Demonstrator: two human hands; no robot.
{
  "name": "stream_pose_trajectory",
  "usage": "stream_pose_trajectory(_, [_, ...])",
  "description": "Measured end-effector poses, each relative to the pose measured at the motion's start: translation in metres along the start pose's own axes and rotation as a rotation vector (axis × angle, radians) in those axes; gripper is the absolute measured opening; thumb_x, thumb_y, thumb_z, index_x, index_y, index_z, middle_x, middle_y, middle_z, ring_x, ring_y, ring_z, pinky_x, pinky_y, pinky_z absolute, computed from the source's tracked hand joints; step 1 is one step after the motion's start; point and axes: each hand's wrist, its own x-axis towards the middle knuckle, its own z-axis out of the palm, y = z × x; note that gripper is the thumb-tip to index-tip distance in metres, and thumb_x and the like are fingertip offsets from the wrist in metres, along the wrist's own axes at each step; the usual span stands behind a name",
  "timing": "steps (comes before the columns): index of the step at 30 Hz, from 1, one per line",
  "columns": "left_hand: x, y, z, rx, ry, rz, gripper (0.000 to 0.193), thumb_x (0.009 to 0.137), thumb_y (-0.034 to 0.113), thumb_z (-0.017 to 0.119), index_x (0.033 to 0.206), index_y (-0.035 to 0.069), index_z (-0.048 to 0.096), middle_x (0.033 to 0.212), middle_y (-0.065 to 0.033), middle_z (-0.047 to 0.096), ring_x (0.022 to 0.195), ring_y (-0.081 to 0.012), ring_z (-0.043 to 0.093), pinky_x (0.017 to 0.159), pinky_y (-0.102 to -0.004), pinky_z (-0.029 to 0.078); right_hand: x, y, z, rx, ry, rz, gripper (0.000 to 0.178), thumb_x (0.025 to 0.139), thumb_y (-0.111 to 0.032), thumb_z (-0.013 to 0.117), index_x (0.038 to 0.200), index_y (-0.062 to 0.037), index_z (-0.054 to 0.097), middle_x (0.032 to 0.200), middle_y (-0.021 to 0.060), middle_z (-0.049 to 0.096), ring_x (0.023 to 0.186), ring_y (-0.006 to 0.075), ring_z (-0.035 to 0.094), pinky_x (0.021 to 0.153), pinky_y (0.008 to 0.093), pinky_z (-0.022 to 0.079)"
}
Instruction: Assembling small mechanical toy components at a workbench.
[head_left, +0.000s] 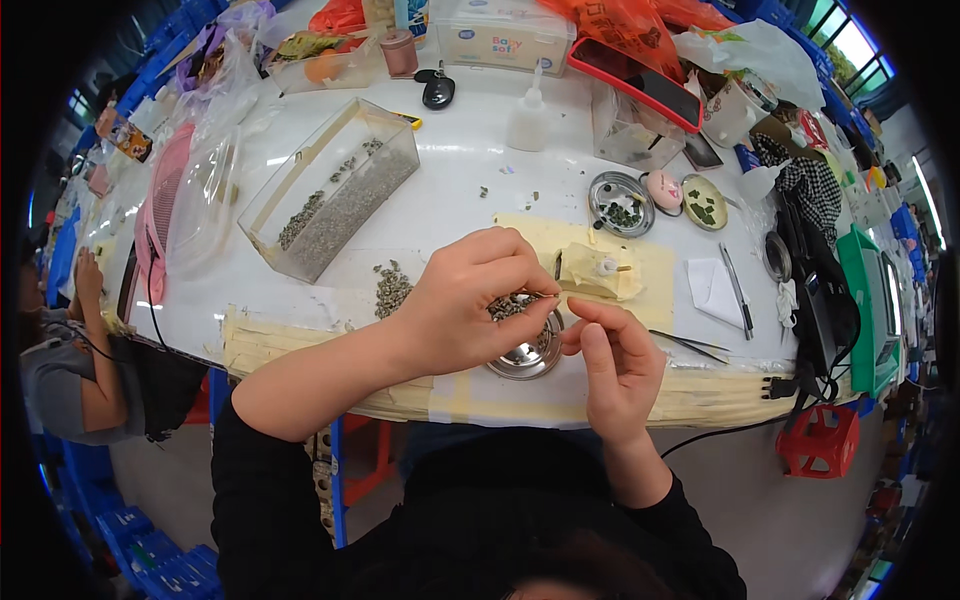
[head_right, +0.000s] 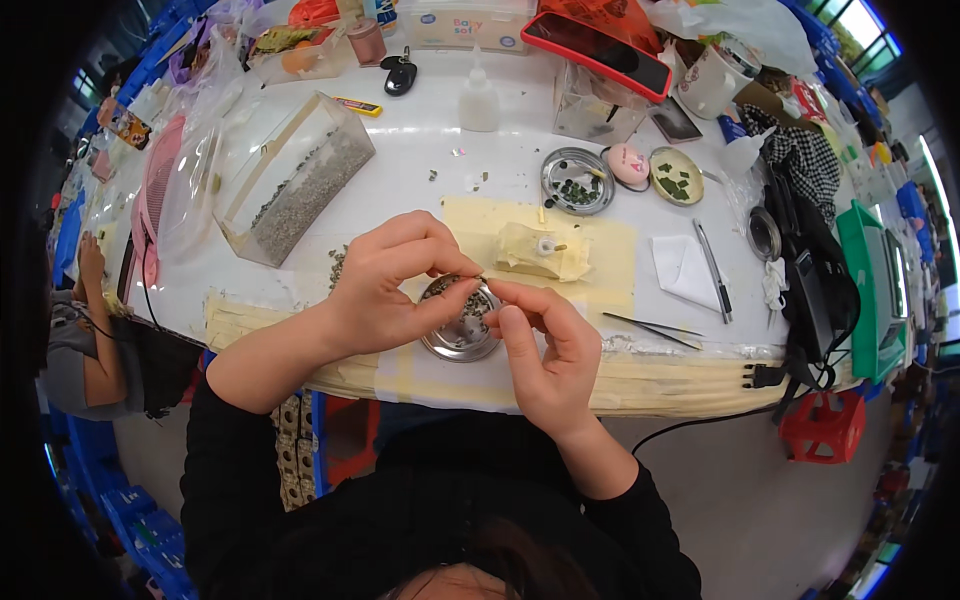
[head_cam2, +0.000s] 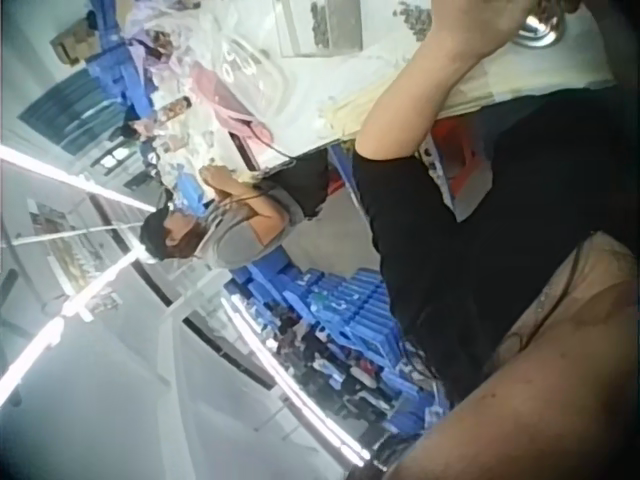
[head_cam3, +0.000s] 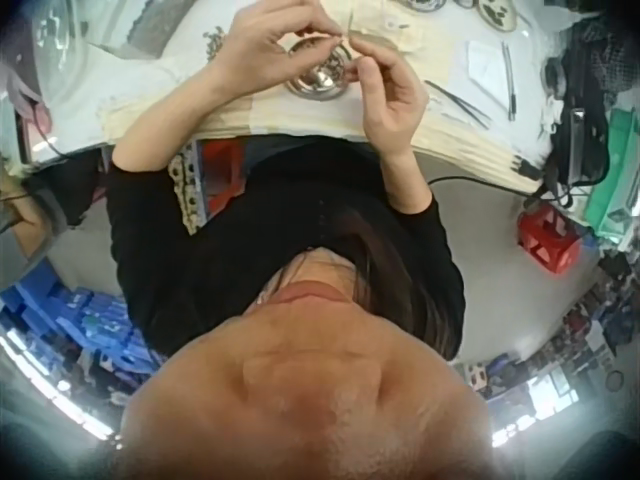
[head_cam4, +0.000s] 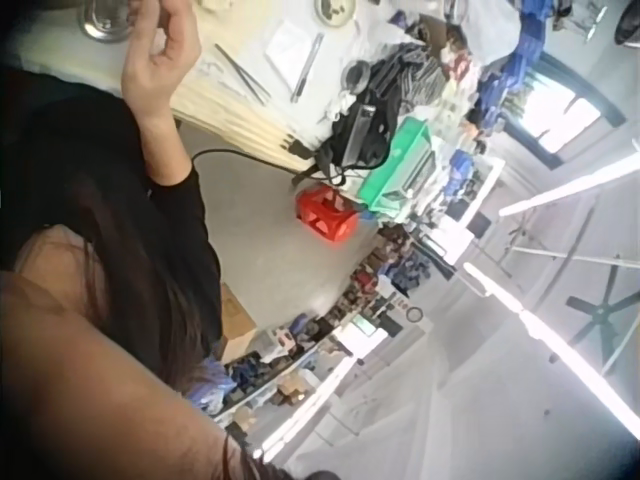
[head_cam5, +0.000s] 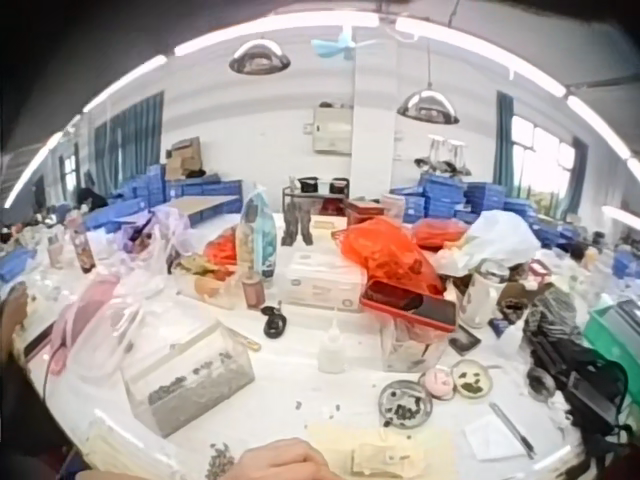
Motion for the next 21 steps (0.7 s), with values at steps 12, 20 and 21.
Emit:
stream_pose_trajectory(12, [0.006, -0.011, -0.005, -0.107, -0.096, -0.086, 0.008, 0.075, 0.002, 0.073, 0.082, 0.004, 0.069, 0.078, -0.0030, 0.062, 0.070, -0.0132, 0.057, 0.060, -0.0264, 0.045, -0.001, 0.000, 0.001, -0.012, -0.075, -0.007, 0.020, 0.095, -0.003, 0.059, 0.111, 0.0052, 0.066, 0.086, 0.0077, 0.069, 0.077, 0.0100, 0.064, 0.073, 0.0233, 0.050])
stream_pose_trajectory(20, [-0.021, 0.021, -0.016, 0.075, -0.084, -0.260, 0.010, 0.078, 0.003, 0.075, 0.087, 0.003, 0.071, 0.079, -0.0043, 0.062, 0.075, -0.0159, 0.060, 0.064, -0.0288, 0.045, -0.001, 0.001, -0.001, 0.030, -0.099, -0.041, 0.019, 0.095, -0.003, 0.059, 0.111, 0.0055, 0.066, 0.085, 0.0075, 0.069, 0.076, 0.0097, 0.064, 0.071, 0.0228, 0.051])
stream_pose_trajectory(21, [-0.026, 0.025, -0.013, 0.083, -0.072, -0.260, 0.010, 0.078, 0.003, 0.075, 0.088, 0.003, 0.071, 0.079, -0.0046, 0.061, 0.075, -0.0167, 0.060, 0.064, -0.0294, 0.045, -0.001, 0.001, -0.001, 0.035, -0.100, -0.051, 0.019, 0.096, -0.004, 0.059, 0.111, 0.0057, 0.066, 0.085, 0.0073, 0.069, 0.076, 0.0097, 0.064, 0.071, 0.0228, 0.051])
